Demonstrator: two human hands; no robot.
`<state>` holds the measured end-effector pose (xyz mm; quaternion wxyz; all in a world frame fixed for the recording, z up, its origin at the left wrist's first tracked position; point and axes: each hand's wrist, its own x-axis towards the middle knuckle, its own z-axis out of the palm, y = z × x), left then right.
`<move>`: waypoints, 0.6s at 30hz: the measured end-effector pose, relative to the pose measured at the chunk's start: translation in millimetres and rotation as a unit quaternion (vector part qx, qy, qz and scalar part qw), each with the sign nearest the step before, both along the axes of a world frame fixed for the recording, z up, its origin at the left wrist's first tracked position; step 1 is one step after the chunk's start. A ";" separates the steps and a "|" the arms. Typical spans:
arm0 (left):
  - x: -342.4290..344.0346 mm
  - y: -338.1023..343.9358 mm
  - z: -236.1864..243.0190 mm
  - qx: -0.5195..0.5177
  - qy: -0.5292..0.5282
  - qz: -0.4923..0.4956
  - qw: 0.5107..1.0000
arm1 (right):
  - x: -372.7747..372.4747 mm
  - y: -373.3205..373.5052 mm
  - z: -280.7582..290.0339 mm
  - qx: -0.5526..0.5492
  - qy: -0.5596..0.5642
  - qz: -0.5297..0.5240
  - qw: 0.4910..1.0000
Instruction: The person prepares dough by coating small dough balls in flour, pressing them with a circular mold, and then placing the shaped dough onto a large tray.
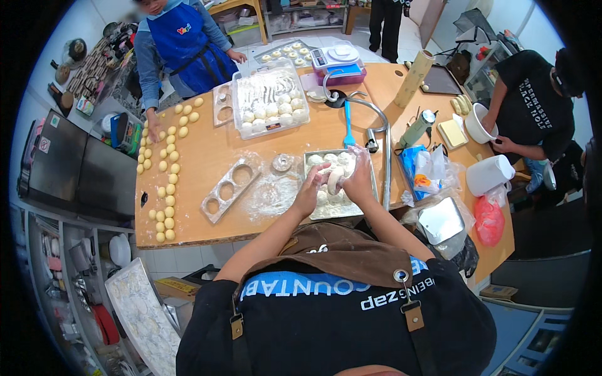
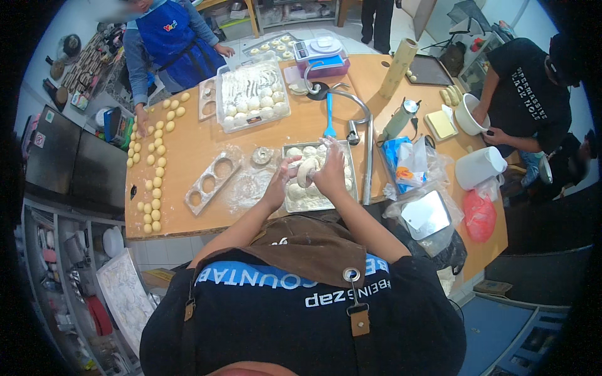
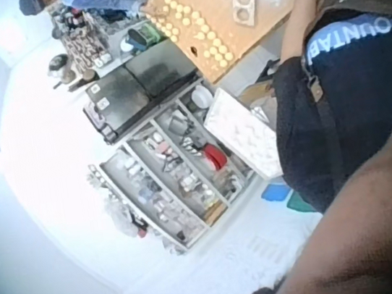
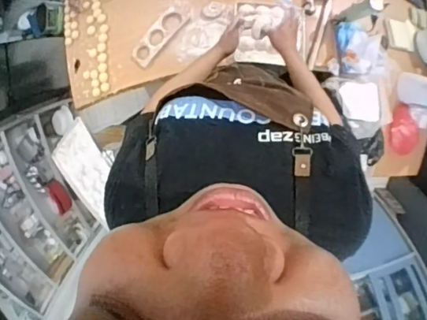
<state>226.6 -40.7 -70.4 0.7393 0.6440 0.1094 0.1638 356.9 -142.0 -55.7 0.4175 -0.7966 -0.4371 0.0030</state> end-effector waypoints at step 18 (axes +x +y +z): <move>29.9 7.8 -28.8 -0.222 0.142 0.123 0.957 | 17.4 5.5 -31.5 0.087 0.598 0.135 0.785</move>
